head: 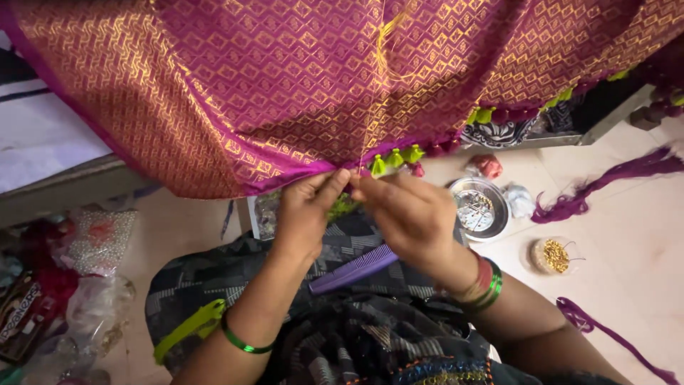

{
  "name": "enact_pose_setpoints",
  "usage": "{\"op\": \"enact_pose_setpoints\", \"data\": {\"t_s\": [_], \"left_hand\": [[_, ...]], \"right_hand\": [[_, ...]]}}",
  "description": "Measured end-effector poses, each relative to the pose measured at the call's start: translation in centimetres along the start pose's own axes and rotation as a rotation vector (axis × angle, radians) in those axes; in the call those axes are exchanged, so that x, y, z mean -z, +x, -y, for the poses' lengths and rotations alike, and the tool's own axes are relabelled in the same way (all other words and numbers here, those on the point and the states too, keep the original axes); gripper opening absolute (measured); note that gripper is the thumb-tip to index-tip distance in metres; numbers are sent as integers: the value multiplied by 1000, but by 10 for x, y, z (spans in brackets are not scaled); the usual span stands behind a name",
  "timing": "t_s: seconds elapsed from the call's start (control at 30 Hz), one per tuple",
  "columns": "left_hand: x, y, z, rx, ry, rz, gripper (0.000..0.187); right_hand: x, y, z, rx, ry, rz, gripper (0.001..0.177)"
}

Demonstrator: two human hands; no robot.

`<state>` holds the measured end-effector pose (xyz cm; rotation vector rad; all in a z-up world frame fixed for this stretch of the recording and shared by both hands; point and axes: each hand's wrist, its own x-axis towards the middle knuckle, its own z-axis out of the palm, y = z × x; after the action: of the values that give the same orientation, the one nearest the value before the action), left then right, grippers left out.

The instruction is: Attaching and trimming decorative tassels on a sari.

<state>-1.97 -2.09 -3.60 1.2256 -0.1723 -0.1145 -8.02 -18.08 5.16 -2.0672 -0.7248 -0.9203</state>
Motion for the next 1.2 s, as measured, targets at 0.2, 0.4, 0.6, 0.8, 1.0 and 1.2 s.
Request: {"op": "enact_pose_setpoints", "data": {"t_s": [0.2, 0.4, 0.6, 0.8, 1.0, 1.2], "left_hand": [[-4, -6, -19, 170, 149, -71, 18], [10, -4, -2, 334, -336, 53, 21], [23, 1, 5, 321, -595, 24, 13], [18, -4, -1, 308, -568, 18, 16], [11, -13, -12, 265, -337, 64, 18], [24, -9, 21, 183, -408, 129, 13]], "right_hand": [[-3, -24, 3, -40, -123, 95, 25], [-7, -55, -21, -230, -134, 408, 10], [66, -71, -93, -217, 1296, -95, 28], [122, -68, -129, -300, 1701, -429, 15], [35, -6, -12, -441, 547, 210, 21], [-5, 10, 2, -145, 222, 487, 49]]}}
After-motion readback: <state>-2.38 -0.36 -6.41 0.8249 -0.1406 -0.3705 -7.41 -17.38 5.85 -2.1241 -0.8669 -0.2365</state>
